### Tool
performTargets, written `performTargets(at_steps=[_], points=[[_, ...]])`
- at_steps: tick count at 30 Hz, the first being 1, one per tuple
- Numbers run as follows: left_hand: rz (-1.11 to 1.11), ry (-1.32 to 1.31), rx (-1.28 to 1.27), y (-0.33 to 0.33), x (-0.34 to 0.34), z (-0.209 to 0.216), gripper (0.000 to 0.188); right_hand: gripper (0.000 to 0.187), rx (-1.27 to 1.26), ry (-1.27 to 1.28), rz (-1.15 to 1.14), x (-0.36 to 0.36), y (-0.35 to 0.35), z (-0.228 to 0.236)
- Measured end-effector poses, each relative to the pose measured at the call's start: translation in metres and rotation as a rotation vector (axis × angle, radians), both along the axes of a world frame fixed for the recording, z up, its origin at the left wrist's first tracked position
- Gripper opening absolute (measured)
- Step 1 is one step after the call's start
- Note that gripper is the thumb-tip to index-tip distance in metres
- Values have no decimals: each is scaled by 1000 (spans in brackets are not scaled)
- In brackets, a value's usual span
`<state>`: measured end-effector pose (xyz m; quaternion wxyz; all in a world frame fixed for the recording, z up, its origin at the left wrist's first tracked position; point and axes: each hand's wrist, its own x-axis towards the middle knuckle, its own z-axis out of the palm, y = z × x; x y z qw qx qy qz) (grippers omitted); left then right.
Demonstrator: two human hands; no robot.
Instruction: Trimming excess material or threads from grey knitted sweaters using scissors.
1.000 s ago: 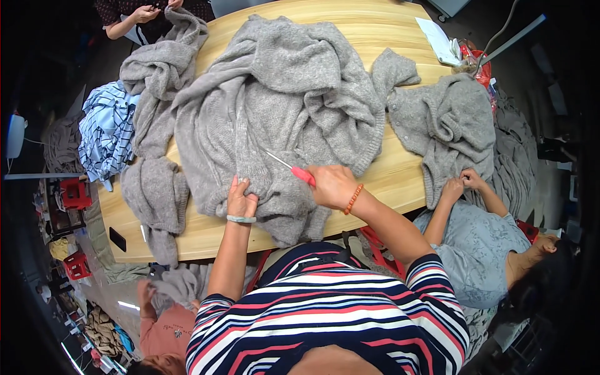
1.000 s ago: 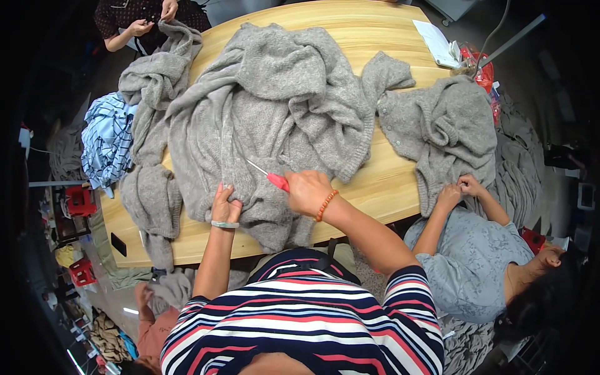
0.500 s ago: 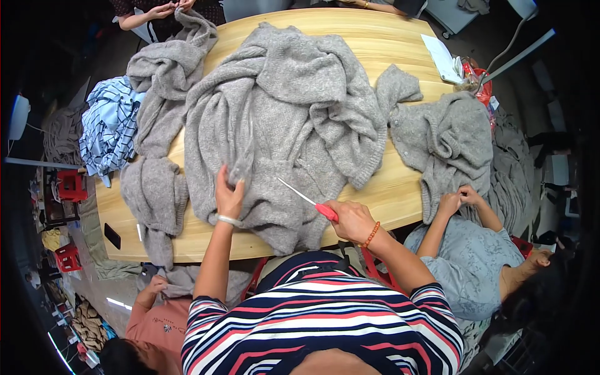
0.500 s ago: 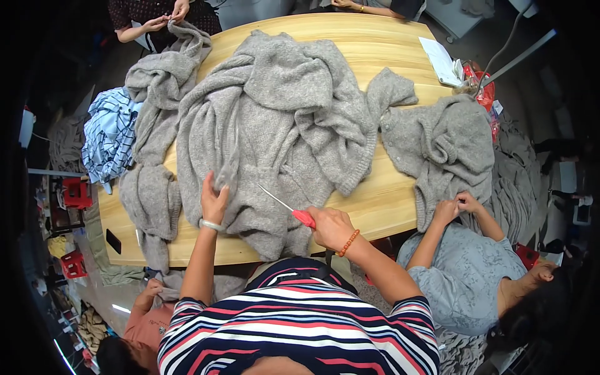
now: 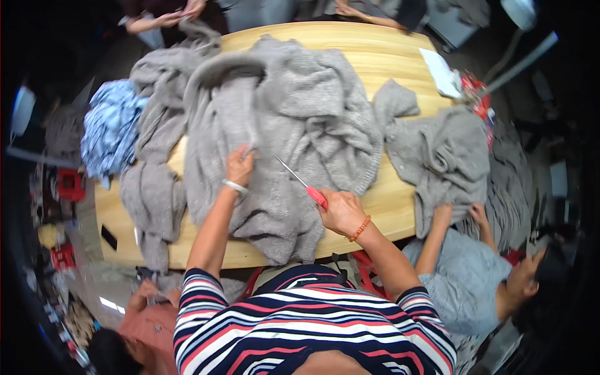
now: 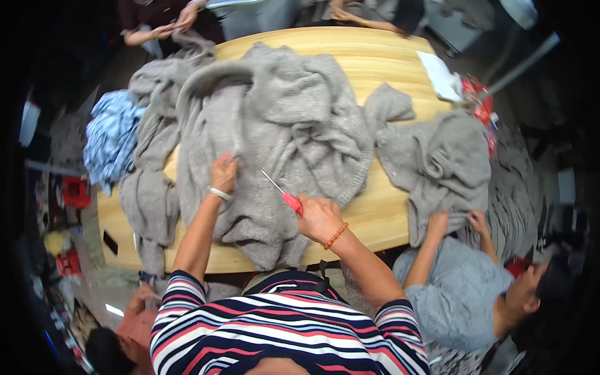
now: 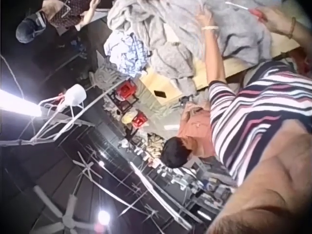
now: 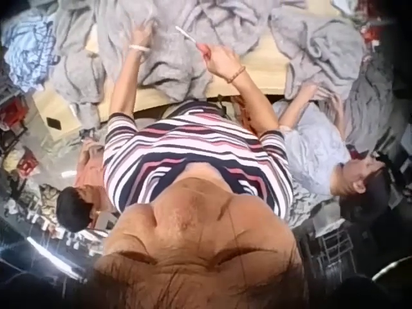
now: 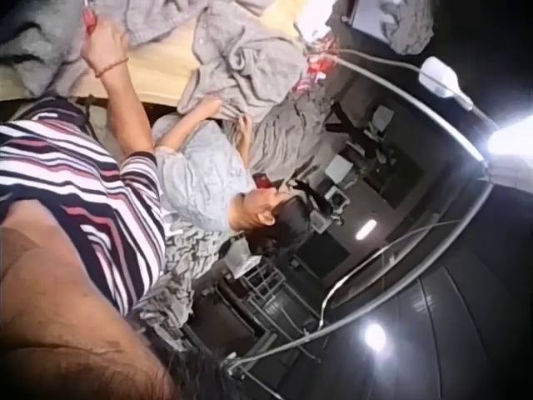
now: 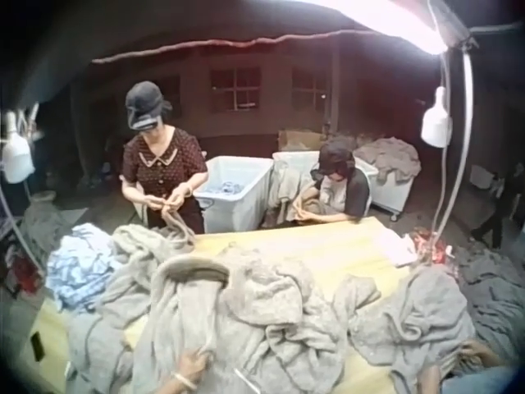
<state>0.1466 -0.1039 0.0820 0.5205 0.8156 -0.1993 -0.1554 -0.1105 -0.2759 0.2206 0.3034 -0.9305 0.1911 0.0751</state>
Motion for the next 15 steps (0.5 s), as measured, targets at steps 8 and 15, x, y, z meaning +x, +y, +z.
performTargets(at_steps=[8,15], points=[[52,418,-422,32,-68,-1,18,21,-55,227,96,-18,-5,-2],[552,-601,880,114,-53,1,69,26,9,131,90,-32,-13,-21]])
